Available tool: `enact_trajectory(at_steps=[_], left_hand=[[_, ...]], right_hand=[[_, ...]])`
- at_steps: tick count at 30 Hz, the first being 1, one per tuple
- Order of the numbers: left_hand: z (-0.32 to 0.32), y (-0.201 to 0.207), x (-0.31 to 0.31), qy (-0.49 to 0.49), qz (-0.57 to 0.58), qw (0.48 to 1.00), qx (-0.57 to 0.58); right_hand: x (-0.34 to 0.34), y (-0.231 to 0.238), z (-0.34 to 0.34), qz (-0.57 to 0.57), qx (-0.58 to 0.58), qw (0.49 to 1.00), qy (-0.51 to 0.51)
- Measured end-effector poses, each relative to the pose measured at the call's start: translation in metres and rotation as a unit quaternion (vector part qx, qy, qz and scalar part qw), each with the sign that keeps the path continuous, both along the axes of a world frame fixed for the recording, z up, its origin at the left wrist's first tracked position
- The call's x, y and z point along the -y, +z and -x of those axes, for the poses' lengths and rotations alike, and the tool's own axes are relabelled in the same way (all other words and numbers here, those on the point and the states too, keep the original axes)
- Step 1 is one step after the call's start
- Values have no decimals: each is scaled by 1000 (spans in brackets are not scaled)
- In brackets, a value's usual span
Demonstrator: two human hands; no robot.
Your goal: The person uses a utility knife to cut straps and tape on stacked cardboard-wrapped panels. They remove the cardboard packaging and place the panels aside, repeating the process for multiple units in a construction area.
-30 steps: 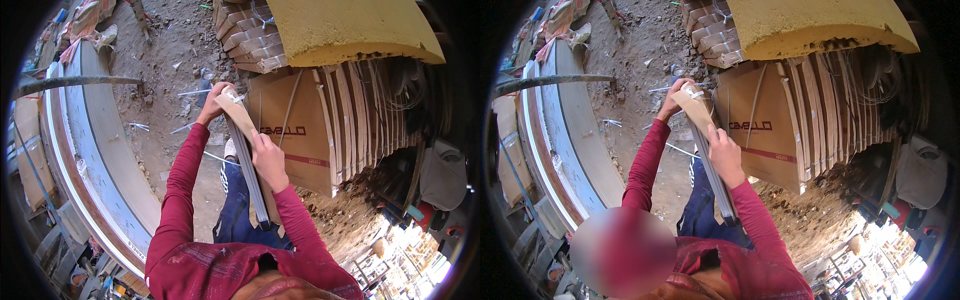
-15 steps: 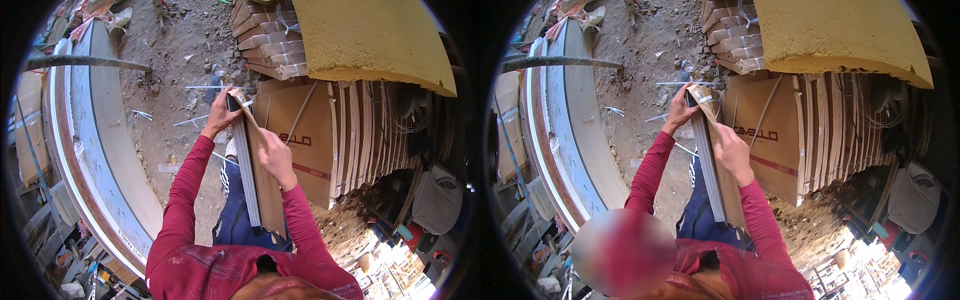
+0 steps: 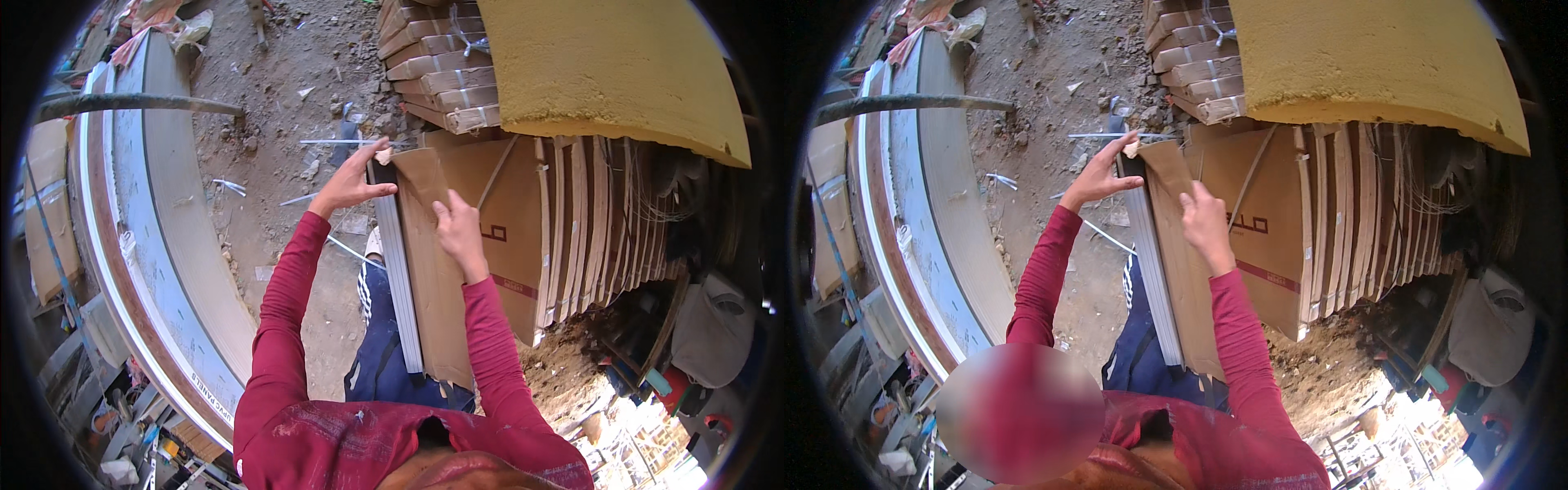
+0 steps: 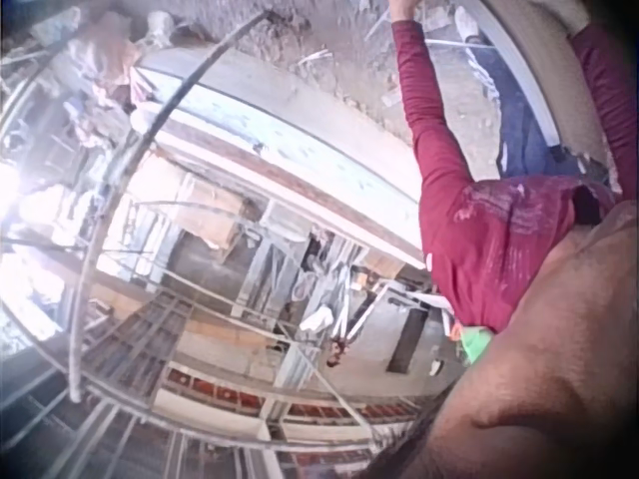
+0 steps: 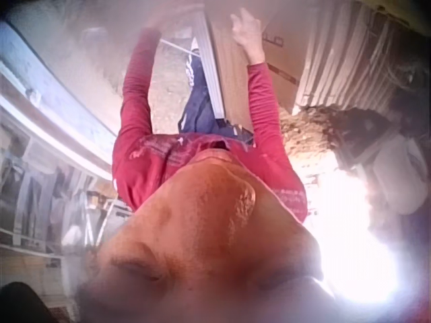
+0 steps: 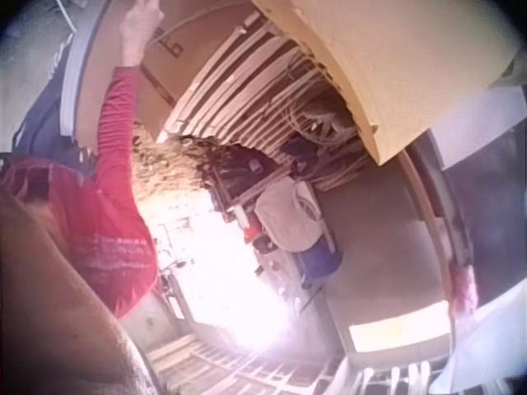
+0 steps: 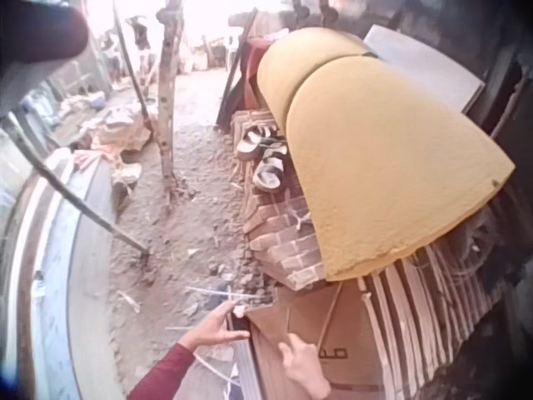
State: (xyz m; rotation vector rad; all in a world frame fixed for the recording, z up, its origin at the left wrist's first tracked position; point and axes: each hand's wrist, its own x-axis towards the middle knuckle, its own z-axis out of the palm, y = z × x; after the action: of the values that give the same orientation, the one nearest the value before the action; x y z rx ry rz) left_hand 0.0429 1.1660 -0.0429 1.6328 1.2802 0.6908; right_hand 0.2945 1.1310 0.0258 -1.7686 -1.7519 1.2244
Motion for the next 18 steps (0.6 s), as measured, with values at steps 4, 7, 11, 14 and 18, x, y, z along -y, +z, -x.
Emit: enact_trajectory(at_steps=[4,7,11,14,18], left_hand=[[2,-37,23,206,194,878,386],[-4,-61,50,214,236,834,450],[-10,-56,53,186,248,823,476],[-4,-55,53,146,225,873,407],[-1,-50,47,114,206,911,339]], right_hand=[[-6,-26,-17,18,-83,996,-20],[-8,-7,-8,95,-6,996,0],[2,14,15,-118,112,987,6],[1,40,40,-312,317,890,98],[2,13,60,-362,315,837,262]])
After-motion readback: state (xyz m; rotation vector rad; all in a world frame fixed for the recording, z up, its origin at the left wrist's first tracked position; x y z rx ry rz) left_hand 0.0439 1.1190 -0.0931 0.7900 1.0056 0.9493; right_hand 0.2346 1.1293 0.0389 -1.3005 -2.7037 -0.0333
